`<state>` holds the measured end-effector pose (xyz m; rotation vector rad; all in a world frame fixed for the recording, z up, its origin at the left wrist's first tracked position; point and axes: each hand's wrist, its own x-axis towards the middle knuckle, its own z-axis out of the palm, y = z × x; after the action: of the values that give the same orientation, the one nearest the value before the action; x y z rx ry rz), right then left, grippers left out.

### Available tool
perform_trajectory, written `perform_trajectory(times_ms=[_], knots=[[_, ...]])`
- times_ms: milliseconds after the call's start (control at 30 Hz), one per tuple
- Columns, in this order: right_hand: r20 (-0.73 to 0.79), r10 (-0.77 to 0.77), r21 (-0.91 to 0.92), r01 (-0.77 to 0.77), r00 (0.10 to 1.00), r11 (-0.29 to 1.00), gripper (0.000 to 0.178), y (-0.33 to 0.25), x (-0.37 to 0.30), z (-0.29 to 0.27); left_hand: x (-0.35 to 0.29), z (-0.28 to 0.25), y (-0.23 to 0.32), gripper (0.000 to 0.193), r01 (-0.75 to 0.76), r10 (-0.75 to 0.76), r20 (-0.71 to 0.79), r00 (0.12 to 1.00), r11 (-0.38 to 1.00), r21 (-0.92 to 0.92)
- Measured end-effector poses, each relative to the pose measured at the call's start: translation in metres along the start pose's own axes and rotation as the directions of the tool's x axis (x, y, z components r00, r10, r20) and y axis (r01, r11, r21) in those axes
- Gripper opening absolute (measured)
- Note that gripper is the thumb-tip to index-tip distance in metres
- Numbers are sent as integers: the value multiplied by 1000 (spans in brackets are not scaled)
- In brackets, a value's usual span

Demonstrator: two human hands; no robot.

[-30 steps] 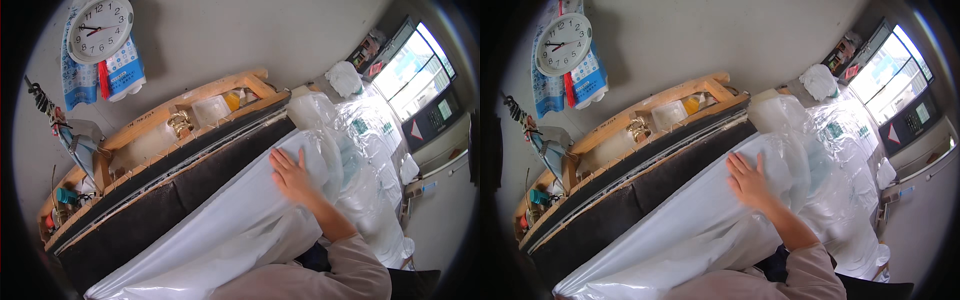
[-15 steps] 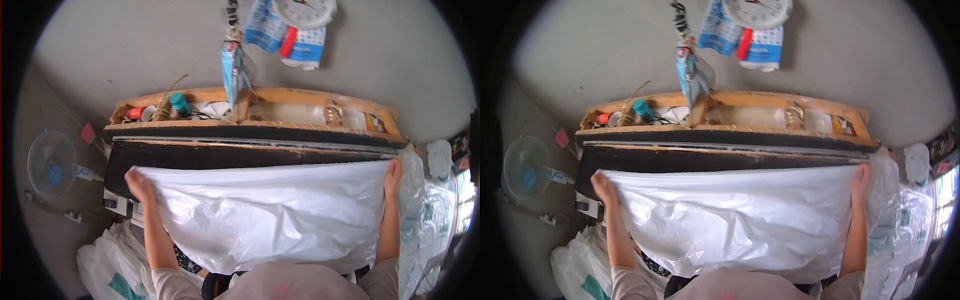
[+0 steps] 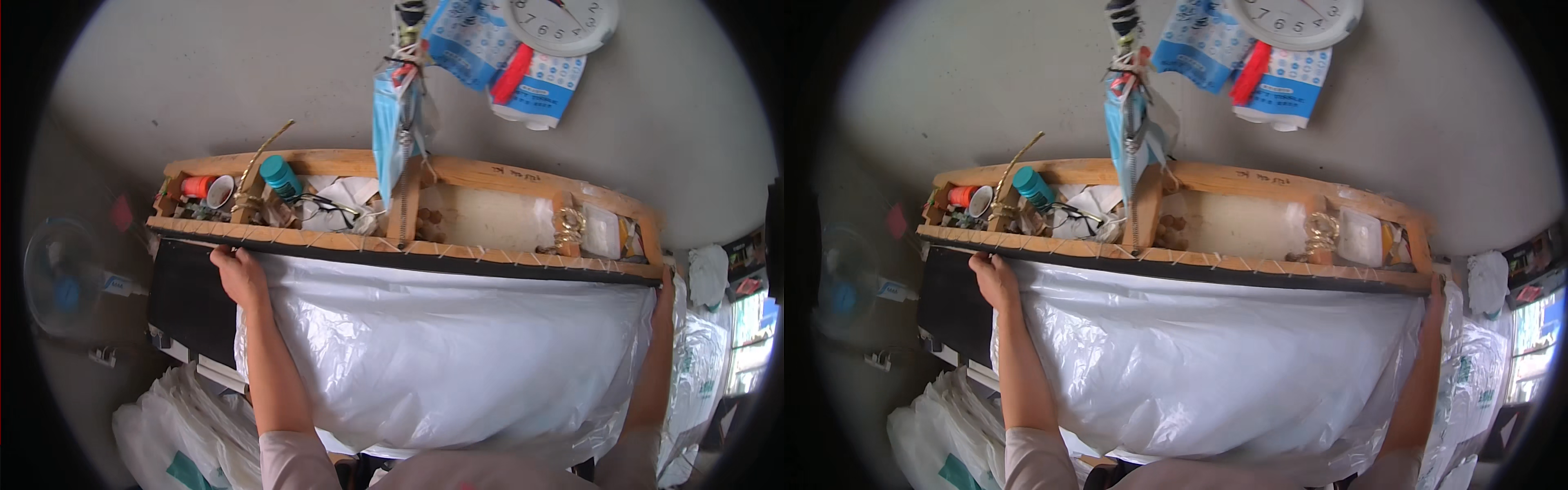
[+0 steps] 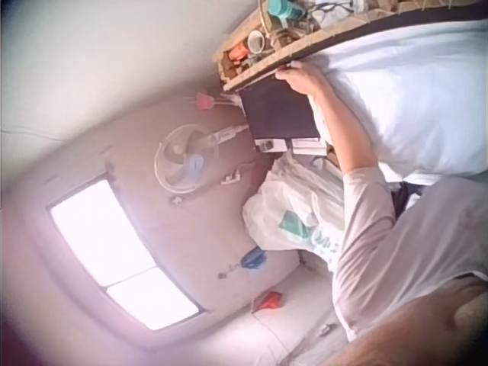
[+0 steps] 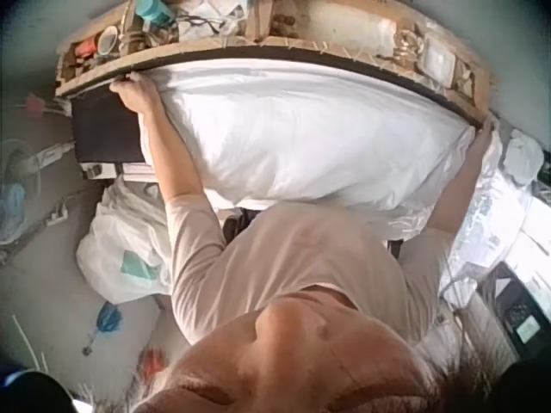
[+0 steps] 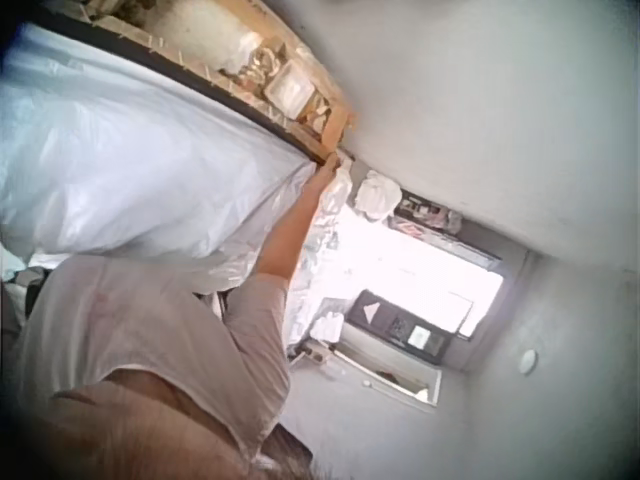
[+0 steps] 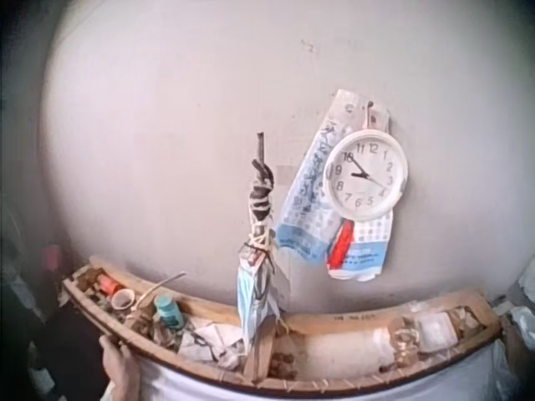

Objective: The person spreads out and folds large plastic sheets on a bench by hand, smooths each sheet flat, and stacks the folded sheets onto a pile on the floor.

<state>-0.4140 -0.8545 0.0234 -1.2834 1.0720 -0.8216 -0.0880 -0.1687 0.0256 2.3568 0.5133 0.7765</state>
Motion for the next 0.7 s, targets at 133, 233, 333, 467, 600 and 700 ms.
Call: perform_trajectory(times_ms=[133, 233, 333, 467, 600, 700], knots=[[286, 89, -306, 3, 954, 952, 59, -7, 9, 5, 18, 5, -39, 31, 57, -57, -2, 998, 998, 38], [72, -185, -443, 197, 980, 875, 63, 14, 8, 20, 15, -5, -50, 32, -77, 83, 43, 996, 989, -123], [23, -493, -543, 425, 870, 724, 57, 51, -10, 9, -42, -43, -3, 23, -506, 421, -296, 857, 795, -334], [126, -461, -437, 466, 879, 769, 56, 40, -53, 1, -32, -157, 60, 28, -232, -120, -374, 920, 603, -763], [157, -481, -356, 503, 863, 787, 51, 52, -43, -3, -81, -158, 101, 24, -895, 897, -16, 441, 441, 71], [235, -404, -319, 463, 884, 827, 44, 34, -90, 17, -107, -148, 38, 17, -815, 382, 805, 454, 544, 201]])
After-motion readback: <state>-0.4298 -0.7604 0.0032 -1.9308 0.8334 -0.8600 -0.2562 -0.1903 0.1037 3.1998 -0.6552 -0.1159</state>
